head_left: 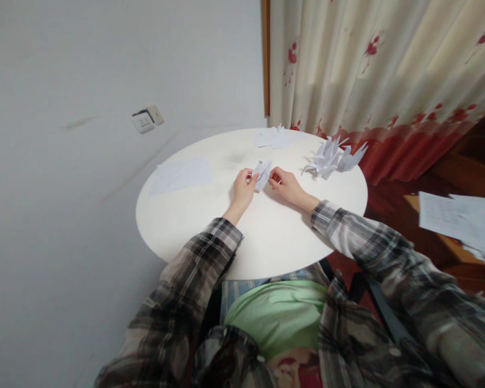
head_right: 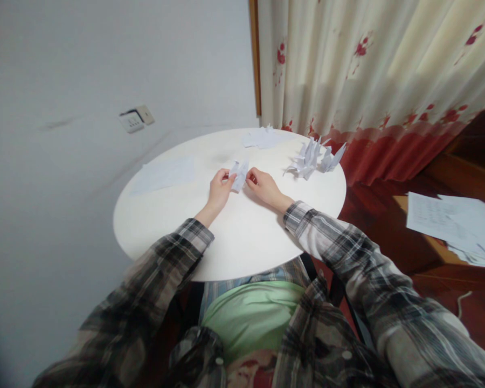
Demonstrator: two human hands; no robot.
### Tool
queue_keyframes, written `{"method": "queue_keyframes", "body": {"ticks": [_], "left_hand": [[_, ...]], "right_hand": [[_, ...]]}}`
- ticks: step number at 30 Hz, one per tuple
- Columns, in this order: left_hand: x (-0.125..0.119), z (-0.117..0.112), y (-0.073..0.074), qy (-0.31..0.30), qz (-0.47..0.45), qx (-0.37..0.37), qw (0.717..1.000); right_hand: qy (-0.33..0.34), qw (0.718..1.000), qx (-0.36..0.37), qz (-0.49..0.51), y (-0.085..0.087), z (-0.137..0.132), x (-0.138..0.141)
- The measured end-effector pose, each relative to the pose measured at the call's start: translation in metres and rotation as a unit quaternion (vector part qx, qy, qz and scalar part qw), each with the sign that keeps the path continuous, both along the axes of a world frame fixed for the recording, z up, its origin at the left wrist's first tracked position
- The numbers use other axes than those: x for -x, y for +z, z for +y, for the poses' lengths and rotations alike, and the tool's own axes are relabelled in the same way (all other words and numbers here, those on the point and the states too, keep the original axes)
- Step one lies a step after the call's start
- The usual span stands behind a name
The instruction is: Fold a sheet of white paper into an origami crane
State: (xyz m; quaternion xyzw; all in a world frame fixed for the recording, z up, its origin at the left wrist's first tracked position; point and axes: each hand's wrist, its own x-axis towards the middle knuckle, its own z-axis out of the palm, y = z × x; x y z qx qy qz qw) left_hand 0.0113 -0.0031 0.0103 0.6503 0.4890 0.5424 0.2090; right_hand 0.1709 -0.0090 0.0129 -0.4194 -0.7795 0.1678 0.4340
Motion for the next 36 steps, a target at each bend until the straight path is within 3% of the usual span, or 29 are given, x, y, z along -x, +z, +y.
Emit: {"method": "queue_keyframes", "body": {"ticks": [36], "left_hand": [[-0.0006, 0.0026, -0.0045, -0.03, 0.024, 0.027, 0.999]], "right_hand": [[0.009, 0.994, 0.033, -0.107, 0.0021, -0.0037, 0.0008]]}}
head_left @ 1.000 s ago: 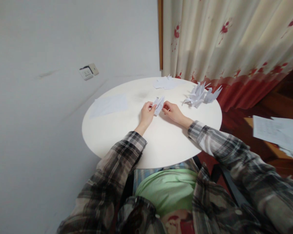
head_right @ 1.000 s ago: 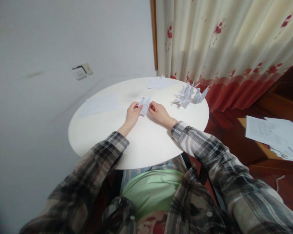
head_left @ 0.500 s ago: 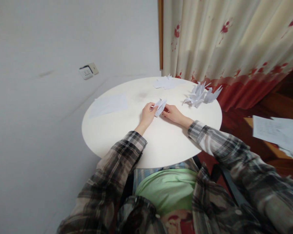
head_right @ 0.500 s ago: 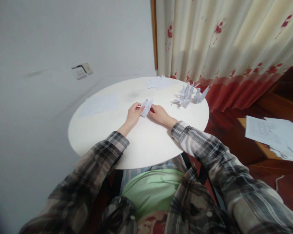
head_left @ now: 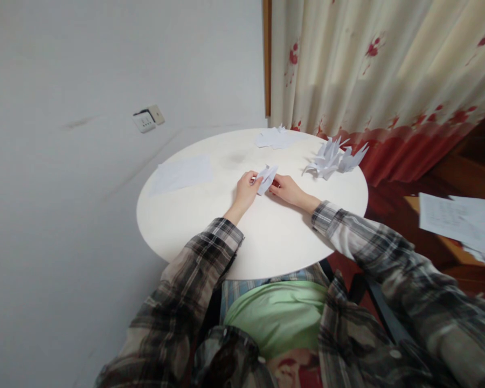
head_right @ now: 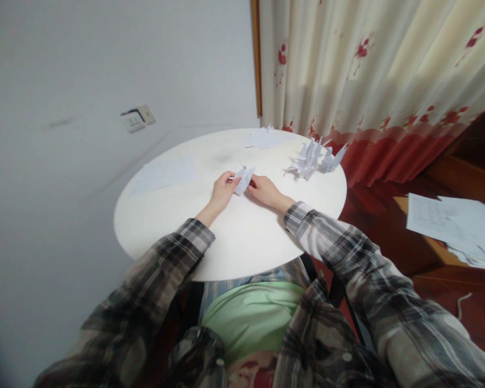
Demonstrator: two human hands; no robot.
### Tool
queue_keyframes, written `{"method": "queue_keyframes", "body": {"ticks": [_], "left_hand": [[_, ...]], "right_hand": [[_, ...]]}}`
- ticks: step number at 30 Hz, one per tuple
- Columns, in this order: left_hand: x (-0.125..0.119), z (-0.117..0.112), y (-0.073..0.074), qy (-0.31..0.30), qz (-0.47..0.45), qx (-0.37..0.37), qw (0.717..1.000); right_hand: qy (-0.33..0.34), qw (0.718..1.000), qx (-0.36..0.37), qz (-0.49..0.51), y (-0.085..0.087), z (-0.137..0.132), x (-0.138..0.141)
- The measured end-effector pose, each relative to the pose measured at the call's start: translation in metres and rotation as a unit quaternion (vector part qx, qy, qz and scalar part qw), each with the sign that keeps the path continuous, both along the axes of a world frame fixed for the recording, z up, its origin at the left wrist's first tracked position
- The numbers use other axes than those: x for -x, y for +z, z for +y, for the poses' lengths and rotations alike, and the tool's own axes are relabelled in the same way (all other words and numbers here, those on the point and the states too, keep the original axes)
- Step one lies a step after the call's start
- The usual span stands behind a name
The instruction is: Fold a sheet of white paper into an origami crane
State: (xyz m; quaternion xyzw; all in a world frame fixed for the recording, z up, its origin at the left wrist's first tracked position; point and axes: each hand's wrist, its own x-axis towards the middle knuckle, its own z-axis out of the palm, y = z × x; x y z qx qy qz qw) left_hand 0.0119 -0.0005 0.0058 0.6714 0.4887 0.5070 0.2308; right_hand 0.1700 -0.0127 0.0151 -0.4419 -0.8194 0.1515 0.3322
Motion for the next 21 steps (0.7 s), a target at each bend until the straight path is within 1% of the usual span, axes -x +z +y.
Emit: {"method": "queue_keyframes", "body": {"ticks": [21], "left_hand": [[0.0001, 0.0014, -0.0029, 0.007, 0.017, -0.002, 1.0]], "right_hand": [[0.0, 1.0, 0.006, -0.016, 0.004, -0.003, 0.0012]]}}
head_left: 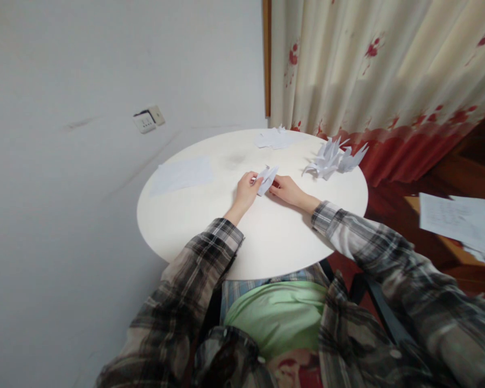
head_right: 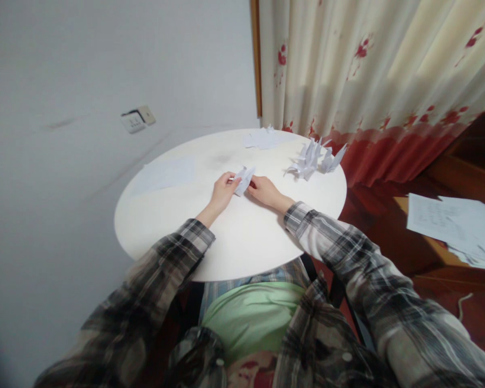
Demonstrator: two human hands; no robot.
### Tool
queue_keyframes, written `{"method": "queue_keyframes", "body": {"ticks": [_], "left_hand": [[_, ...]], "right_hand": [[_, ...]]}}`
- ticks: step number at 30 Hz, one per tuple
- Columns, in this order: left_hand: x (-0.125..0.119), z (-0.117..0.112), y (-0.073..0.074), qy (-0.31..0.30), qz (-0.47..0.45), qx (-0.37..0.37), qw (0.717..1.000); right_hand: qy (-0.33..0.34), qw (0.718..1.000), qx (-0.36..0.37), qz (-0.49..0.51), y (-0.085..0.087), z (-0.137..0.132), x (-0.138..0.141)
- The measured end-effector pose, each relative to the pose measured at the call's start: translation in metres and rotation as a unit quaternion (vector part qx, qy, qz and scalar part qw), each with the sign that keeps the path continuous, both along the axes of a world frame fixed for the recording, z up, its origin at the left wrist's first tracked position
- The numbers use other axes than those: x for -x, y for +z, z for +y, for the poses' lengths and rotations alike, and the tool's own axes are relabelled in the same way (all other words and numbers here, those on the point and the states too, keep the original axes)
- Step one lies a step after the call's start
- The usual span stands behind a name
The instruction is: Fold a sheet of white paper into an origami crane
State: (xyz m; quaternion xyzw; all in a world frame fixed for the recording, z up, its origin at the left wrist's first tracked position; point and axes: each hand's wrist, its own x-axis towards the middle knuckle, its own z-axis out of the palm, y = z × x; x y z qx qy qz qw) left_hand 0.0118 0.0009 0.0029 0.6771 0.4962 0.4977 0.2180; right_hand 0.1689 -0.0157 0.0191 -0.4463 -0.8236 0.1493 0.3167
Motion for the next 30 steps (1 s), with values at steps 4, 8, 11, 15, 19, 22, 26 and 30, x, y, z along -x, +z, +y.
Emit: {"method": "queue_keyframes", "body": {"ticks": [4, 8, 11, 15, 19, 22, 26, 30], "left_hand": [[0.0, -0.0018, 0.0013, 0.003, 0.005, 0.005, 1.0], [0.0001, -0.0023, 0.0015, 0.003, 0.005, 0.01, 1.0], [-0.0001, -0.0025, 0.0015, 0.0, 0.005, 0.013, 1.0], [-0.0002, -0.0034, 0.0016, -0.001, 0.009, 0.015, 1.0], [0.0001, -0.0038, 0.0012, 0.0, 0.018, 0.016, 1.0], [0.0003, -0.0038, 0.0012, 0.003, 0.021, 0.017, 1.0], [0.0002, -0.0048, 0.0023, 0.003, 0.022, 0.021, 1.0], [0.0003, -0.0056, 0.0031, 0.002, 0.024, 0.02, 1.0]], "right_hand": [[0.004, 1.0, -0.006, 0.001, -0.0015, 0.0006, -0.0005], [0.005, 1.0, -0.014, 0.004, -0.0037, 0.0017, -0.001], [0.005, 1.0, -0.016, 0.001, -0.0045, 0.0023, -0.0008], [0.009, 1.0, -0.015, -0.007, -0.004, 0.0022, 0.0002], [0.017, 1.0, -0.011, -0.016, -0.0042, 0.0024, 0.0009], [0.018, 1.0, -0.014, -0.015, -0.0053, 0.0031, 0.0009], [0.019, 1.0, -0.013, -0.014, -0.0063, 0.0036, 0.0005], [0.013, 1.0, -0.011, -0.015, -0.0062, 0.0034, 0.0004]]}}
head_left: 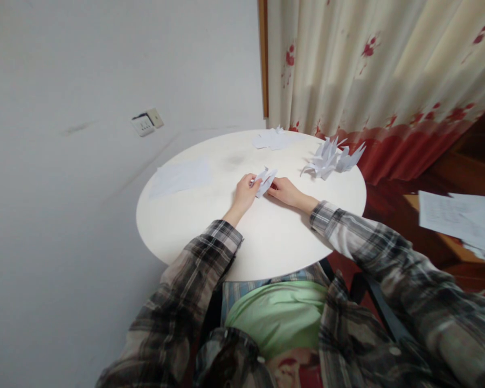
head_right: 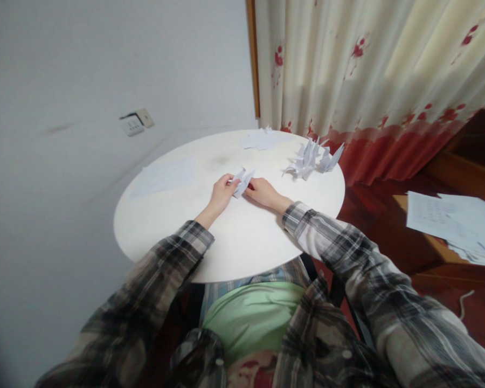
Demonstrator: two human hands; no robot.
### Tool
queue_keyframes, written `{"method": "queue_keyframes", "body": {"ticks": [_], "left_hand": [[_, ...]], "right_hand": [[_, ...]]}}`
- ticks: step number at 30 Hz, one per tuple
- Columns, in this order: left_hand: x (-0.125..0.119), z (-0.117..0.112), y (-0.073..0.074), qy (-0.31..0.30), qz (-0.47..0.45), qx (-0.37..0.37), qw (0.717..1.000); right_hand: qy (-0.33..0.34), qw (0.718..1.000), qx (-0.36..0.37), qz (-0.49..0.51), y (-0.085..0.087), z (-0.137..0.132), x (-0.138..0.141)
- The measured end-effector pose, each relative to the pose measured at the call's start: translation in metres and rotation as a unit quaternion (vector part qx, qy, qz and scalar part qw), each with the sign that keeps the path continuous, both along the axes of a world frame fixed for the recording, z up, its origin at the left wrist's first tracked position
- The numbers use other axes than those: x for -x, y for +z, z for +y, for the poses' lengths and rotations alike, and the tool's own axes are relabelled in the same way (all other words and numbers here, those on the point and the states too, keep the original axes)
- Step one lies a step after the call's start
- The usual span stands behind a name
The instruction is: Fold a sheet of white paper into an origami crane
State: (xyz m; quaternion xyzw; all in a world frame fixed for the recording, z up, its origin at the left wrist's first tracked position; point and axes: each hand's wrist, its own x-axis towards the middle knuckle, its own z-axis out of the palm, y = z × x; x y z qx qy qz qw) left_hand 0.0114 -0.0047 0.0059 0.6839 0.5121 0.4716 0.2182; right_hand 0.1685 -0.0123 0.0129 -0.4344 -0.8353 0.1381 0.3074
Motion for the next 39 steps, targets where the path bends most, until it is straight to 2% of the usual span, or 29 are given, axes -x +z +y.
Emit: {"method": "queue_keyframes", "body": {"ticks": [39], "left_hand": [[-0.0007, 0.0004, 0.0002, 0.002, -0.001, -0.004, 1.0]], "right_hand": [[-0.004, 1.0, -0.009, 0.003, 0.0002, 0.0002, -0.0005]]}}
